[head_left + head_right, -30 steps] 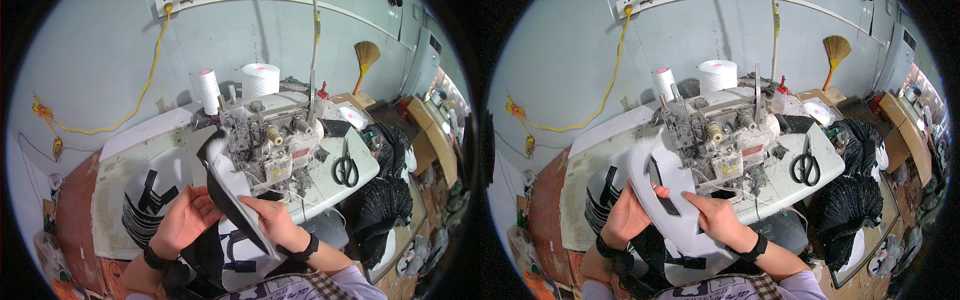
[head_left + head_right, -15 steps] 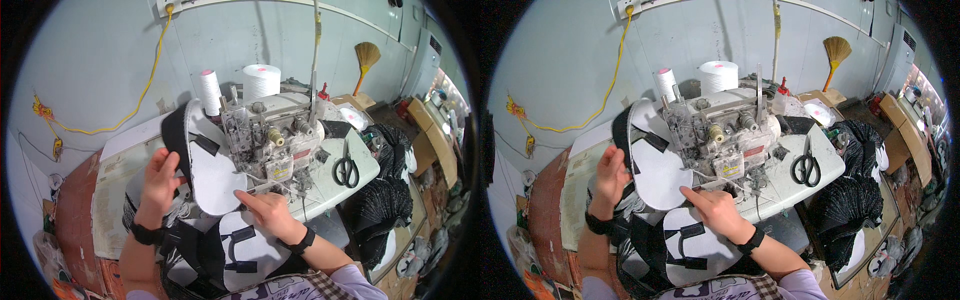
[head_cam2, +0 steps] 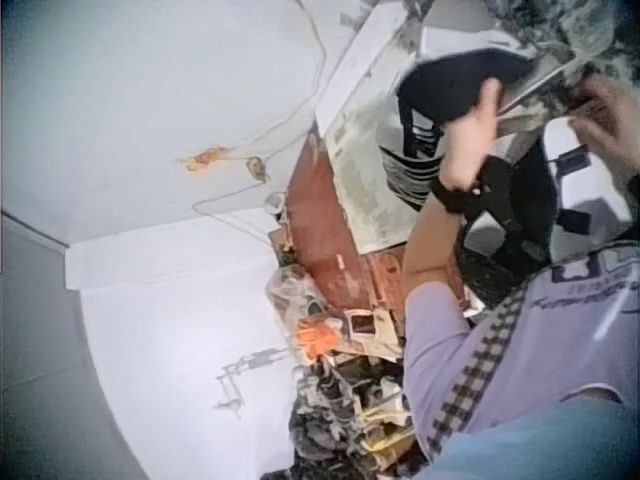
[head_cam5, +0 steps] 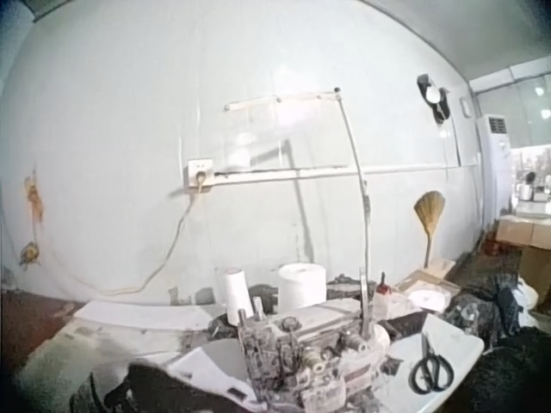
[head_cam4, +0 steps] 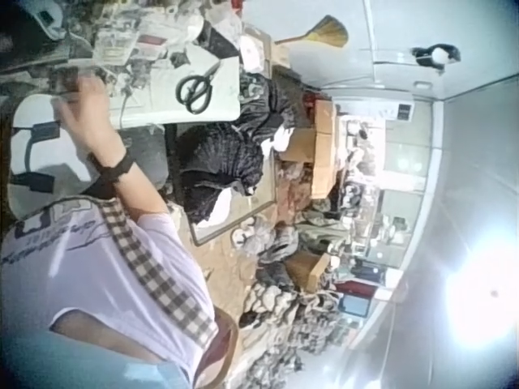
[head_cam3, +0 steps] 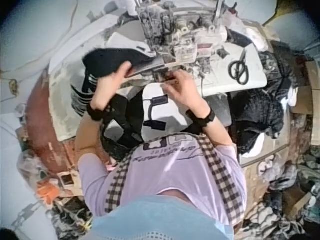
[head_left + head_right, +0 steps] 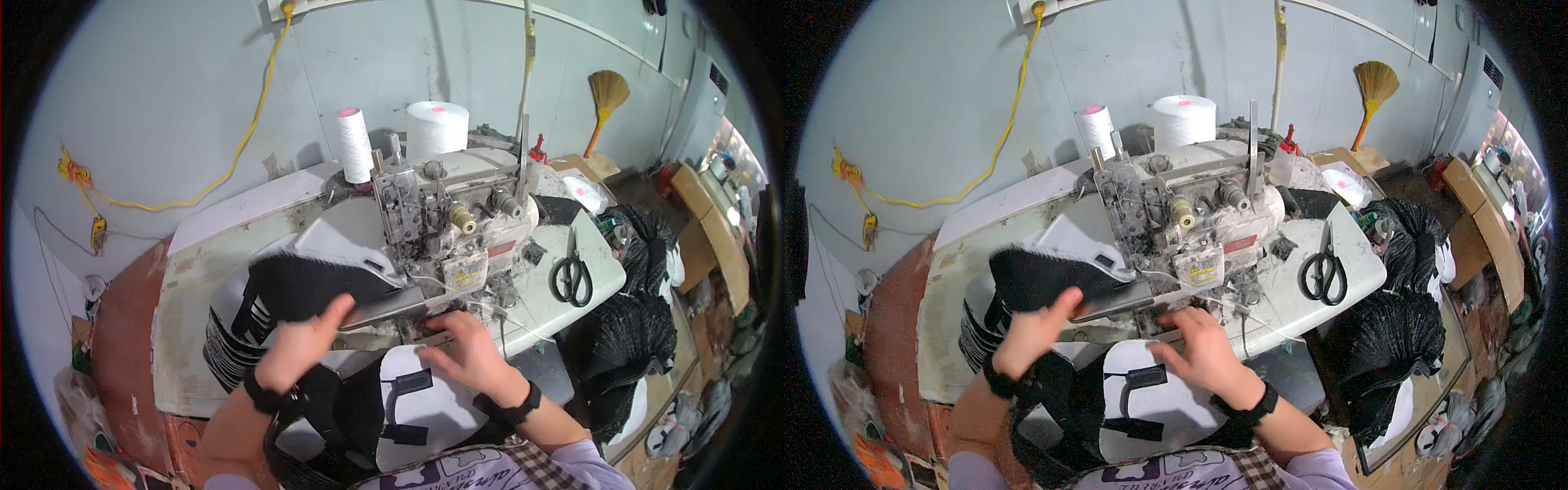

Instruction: Sewing shoe components using an industrial overlock machine.

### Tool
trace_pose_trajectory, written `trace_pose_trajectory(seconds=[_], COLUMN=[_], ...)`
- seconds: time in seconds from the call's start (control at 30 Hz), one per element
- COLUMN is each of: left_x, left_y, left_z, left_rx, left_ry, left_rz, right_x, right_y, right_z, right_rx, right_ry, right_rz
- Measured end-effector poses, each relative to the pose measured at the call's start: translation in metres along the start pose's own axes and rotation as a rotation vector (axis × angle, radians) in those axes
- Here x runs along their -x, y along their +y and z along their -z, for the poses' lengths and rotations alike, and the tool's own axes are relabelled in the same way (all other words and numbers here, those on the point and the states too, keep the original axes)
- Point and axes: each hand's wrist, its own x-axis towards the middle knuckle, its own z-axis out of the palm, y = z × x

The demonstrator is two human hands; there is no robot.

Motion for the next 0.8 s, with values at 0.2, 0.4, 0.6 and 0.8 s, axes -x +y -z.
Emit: trace_pose_trajectory(seconds=[0.2,0.4,0.6,0.8], left_x=[-0.029,-0.061,0.009,0.028], left_y=[-0.024,0.007,-0.045,0.002], left_z=[0.028,0.021,0.062,0.029], left_rx=[-0.528,-0.85,-0.988,0.302], left_ry=[0.079,0.331,-0.522,-0.081], left_rz=[0.187,-0.644,0.002,-0.096], right_x=[0.032,0.012,-0.006,-0.04], right_y=[0.015,0.012,0.009,-0.022], right_z=[0.011,0.011,0.032,0.032], right_rx=[0.241,-0.098,-0.518,-0.924], right_ry=[-0.125,-0.139,0.132,-0.066], right_rz=[0.043,-0.025,-0.151,-0.419])
